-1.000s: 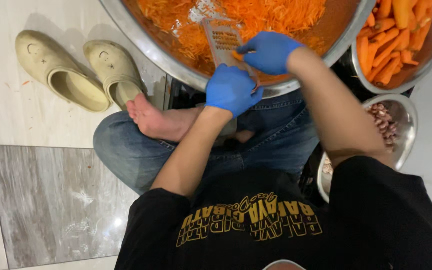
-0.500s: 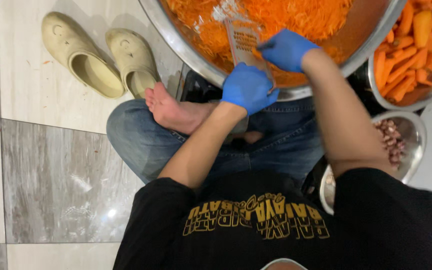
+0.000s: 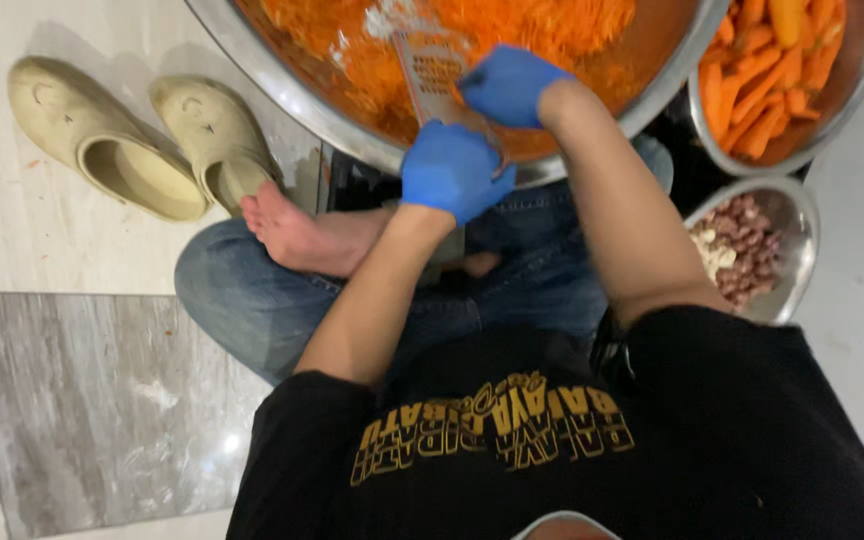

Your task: The person sits on the floor and grates carrots by hand with a flat grater, holding each carrot against the grater over a large basin so the shreds fall in. They take new carrots from a nearby bowl and continue grating, with bowls of shallots and garlic beside them.

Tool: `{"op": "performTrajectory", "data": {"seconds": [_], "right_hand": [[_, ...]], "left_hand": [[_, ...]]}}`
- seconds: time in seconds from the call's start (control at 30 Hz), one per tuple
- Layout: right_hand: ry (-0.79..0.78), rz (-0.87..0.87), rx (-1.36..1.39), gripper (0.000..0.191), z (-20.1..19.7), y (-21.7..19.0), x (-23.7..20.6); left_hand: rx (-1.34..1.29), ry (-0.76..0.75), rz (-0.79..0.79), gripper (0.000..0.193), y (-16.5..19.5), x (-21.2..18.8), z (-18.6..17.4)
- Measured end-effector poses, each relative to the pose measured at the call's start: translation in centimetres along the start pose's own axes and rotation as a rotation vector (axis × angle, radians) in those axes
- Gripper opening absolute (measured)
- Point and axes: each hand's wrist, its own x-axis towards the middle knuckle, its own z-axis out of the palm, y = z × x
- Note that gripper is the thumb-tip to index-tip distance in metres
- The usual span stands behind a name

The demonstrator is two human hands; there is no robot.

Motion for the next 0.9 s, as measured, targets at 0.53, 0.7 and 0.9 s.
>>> {"op": "performTrajectory", "data": {"seconds": [0.53, 0.7, 0.9], "right_hand": [[0.268, -0.106, -0.249, 0.028, 1.1, 1.2, -1.6], [0.553, -0.048, -0.022, 0.032, 4.3, 1.1, 4.8], [0.232, -0.13, 0.081, 0.036, 1.5, 3.9, 1.9]], "left_hand": [[-0.023, 0.029, -0.019, 0.037, -0.5, -0.4, 0.1], [0.01, -0.023, -0.018, 0.038, -0.4, 0.1, 0.0], [0.028, 0.047, 0.031, 0.039, -0.1, -0.2, 0.1]]}}
